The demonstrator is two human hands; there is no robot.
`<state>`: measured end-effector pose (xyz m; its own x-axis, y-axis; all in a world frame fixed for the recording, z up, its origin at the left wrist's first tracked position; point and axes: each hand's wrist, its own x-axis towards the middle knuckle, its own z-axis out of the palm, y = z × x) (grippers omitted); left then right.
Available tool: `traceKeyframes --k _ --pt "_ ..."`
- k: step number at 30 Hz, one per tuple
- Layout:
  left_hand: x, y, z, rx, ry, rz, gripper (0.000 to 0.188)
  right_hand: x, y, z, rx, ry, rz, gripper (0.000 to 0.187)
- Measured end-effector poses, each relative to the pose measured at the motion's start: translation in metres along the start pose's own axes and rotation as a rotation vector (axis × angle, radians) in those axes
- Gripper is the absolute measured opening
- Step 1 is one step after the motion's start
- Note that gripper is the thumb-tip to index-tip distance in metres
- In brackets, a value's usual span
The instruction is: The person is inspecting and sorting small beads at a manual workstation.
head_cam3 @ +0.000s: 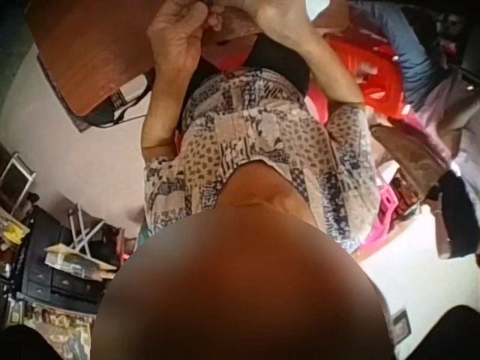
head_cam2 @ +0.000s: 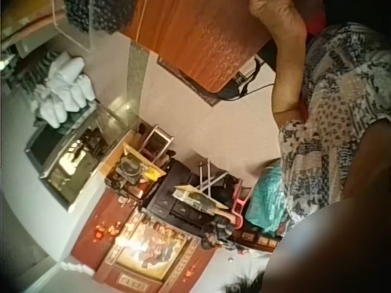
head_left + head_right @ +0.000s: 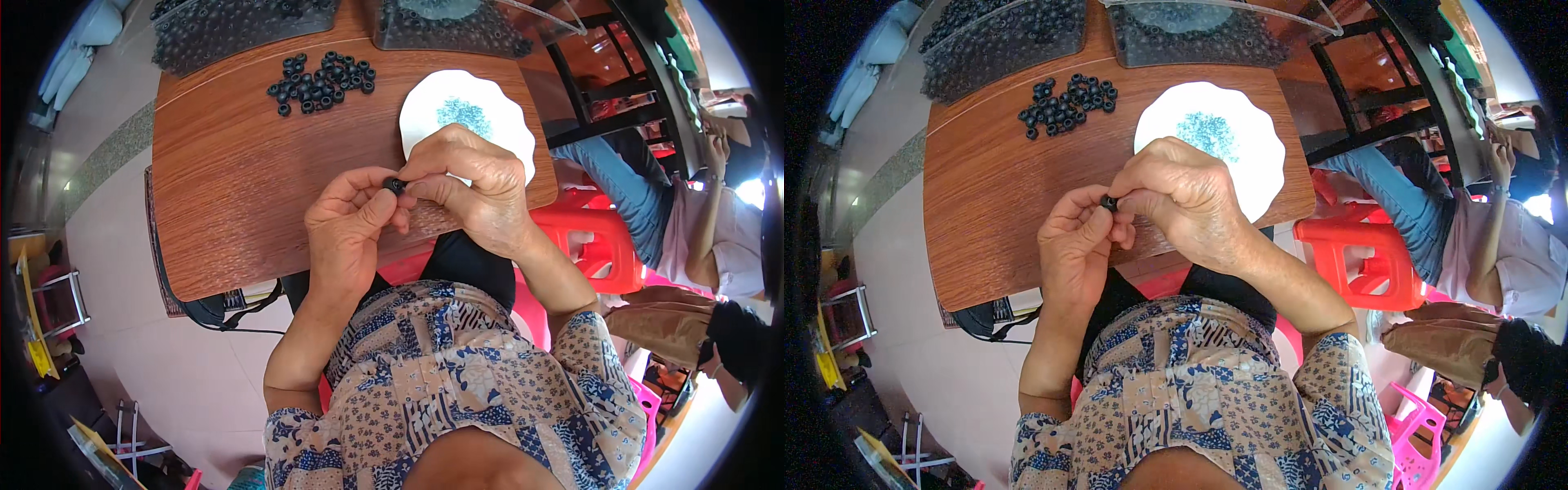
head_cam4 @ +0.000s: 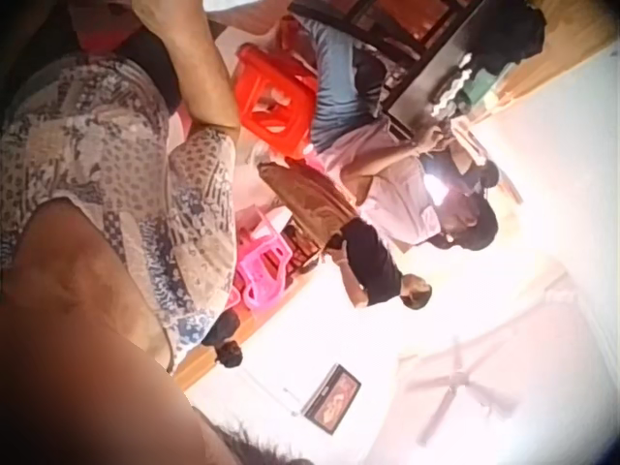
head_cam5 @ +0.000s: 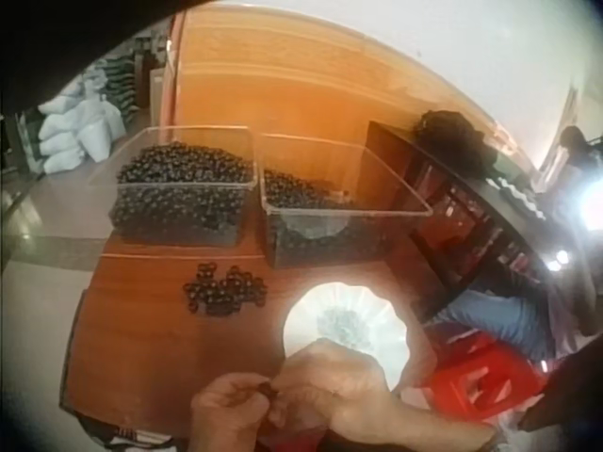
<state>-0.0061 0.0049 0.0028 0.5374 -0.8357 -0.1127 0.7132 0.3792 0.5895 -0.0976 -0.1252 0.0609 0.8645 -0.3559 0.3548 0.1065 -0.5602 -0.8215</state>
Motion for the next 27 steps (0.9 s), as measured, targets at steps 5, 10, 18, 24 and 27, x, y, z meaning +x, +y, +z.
traceKeyframes --k 5,10,18,24,27 --pt "-0.0023 0.0002 0.0016 0.067 0.036 0.026 0.019 0.0011 -0.0009 0.0004 -0.064 -0.002 -0.068 0.017" --pt "-0.0035 -0.0001 0.0011 0.138 0.051 0.064 0.02 0.001 -0.0002 0.0006 -0.076 -0.021 -0.071 0.017" --pt "-0.0045 -0.003 0.0008 0.154 0.073 0.07 0.019 0.0014 0.0002 0.0007 -0.081 -0.042 -0.044 0.018" --pt "-0.0049 -0.0013 0.003 0.13 0.073 0.014 0.02 -0.0013 0.0001 0.0011 -0.07 -0.012 0.04 0.017" --pt "-0.0052 -0.0005 0.0056 0.06 0.059 -0.034 0.019 -0.0033 0.0029 0.0056 -0.089 0.044 -0.037 0.017"
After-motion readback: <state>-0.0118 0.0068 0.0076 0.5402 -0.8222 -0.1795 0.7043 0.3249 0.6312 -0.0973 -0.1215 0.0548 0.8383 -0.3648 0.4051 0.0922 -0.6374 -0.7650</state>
